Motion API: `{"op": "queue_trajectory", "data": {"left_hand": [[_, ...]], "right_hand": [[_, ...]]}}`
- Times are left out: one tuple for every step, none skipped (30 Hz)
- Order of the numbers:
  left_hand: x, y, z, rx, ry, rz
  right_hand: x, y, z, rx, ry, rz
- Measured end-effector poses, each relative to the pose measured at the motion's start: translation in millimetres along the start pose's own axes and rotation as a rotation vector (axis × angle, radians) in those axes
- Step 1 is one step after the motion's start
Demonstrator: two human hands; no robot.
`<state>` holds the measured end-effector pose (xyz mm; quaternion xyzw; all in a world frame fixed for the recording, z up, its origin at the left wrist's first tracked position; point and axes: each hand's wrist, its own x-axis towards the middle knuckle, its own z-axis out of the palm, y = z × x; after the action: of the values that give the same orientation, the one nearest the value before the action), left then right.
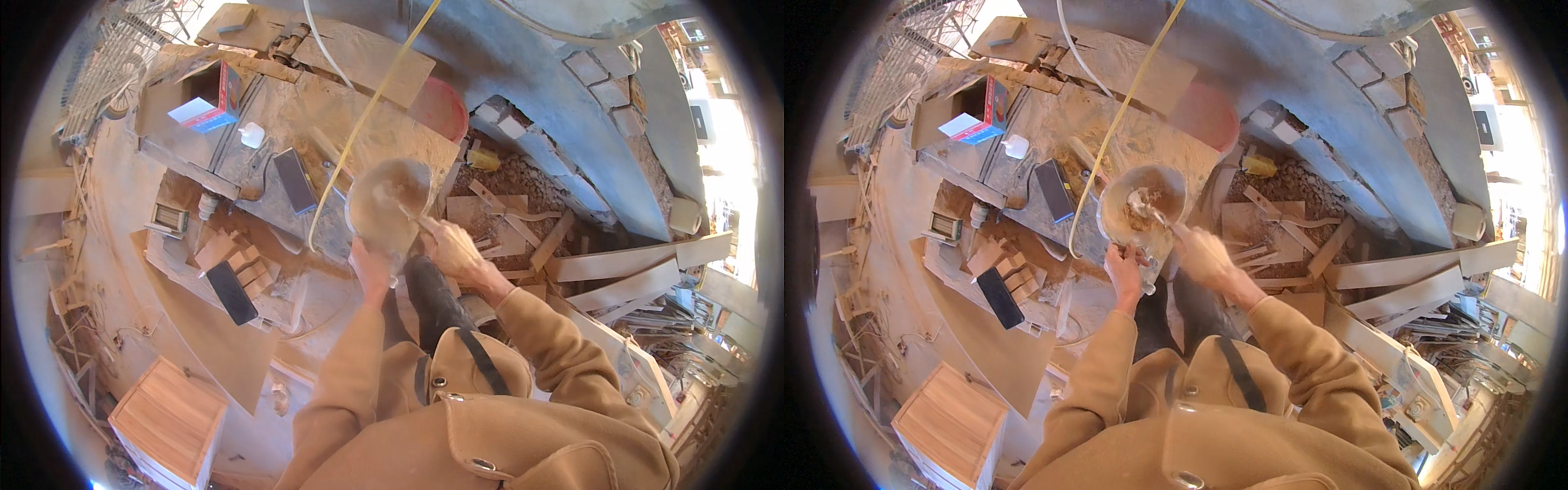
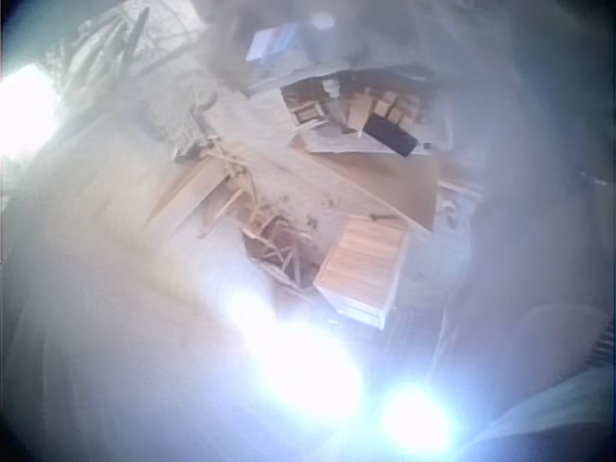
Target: The person walks through a woodworking shop carrying a small bowl and a stick, then stops at a workbench to stir a beige paste. They add a white powder from a small bag and continue mixing, then pour a liquid from a plastic bottle into the bowl and mix again.
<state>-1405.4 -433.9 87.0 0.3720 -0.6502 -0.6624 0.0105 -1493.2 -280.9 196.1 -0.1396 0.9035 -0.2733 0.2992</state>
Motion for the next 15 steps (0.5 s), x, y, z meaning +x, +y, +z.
{"op": "queue_trajectory", "data": {"left_hand": [[0,-1,1,-0.016,-0.005,-0.007],[0,-1,1,-0.054,-0.006,-0.025],[1,0,1,-0.105,-0.010,-0.041],[2,2,1,-0.060,0.006,-0.033],[2,4,2,-0.028,0.016,-0.031],[1,6,2,-0.009,0.021,-0.046],[0,8,2,0.007,0.025,-0.050],[-1,9,2,0.013,0.025,-0.071],[-3,11,3,0.013,0.022,-0.101],[-5,12,3,0.008,0.028,-0.083],[-5,13,5,-0.007,0.037,-0.068],[-7,14,7,-0.009,0.043,-0.093],[-8,15,9,-0.012,0.072,-0.048],[-10,17,12,-0.003,0.096,-0.045],[-12,18,16,0.001,0.125,-0.053]], "right_hand": [[-5,-1,8,0.057,-0.010,0.021],[-9,-2,13,0.112,-0.027,0.042],[-11,-3,16,0.221,-0.001,0.052],[-12,-4,16,0.253,0.005,0.058],[-13,-5,15,0.296,0.014,0.052],[-11,-6,13,0.339,0.014,0.066],[-10,-8,9,0.350,0.037,0.037],[-7,-9,5,0.286,0.064,-0.030],[-3,-10,1,0.216,0.073,-0.071],[0,-11,-4,0.154,0.084,-0.111],[3,-11,-7,0.059,0.040,-0.148],[6,-11,-10,-0.029,-0.003,-0.188],[8,-10,-12,-0.091,-0.024,-0.276],[11,-8,-15,-0.226,-0.068,-0.288],[13,-5,-19,-0.335,-0.088,-0.350]]}}
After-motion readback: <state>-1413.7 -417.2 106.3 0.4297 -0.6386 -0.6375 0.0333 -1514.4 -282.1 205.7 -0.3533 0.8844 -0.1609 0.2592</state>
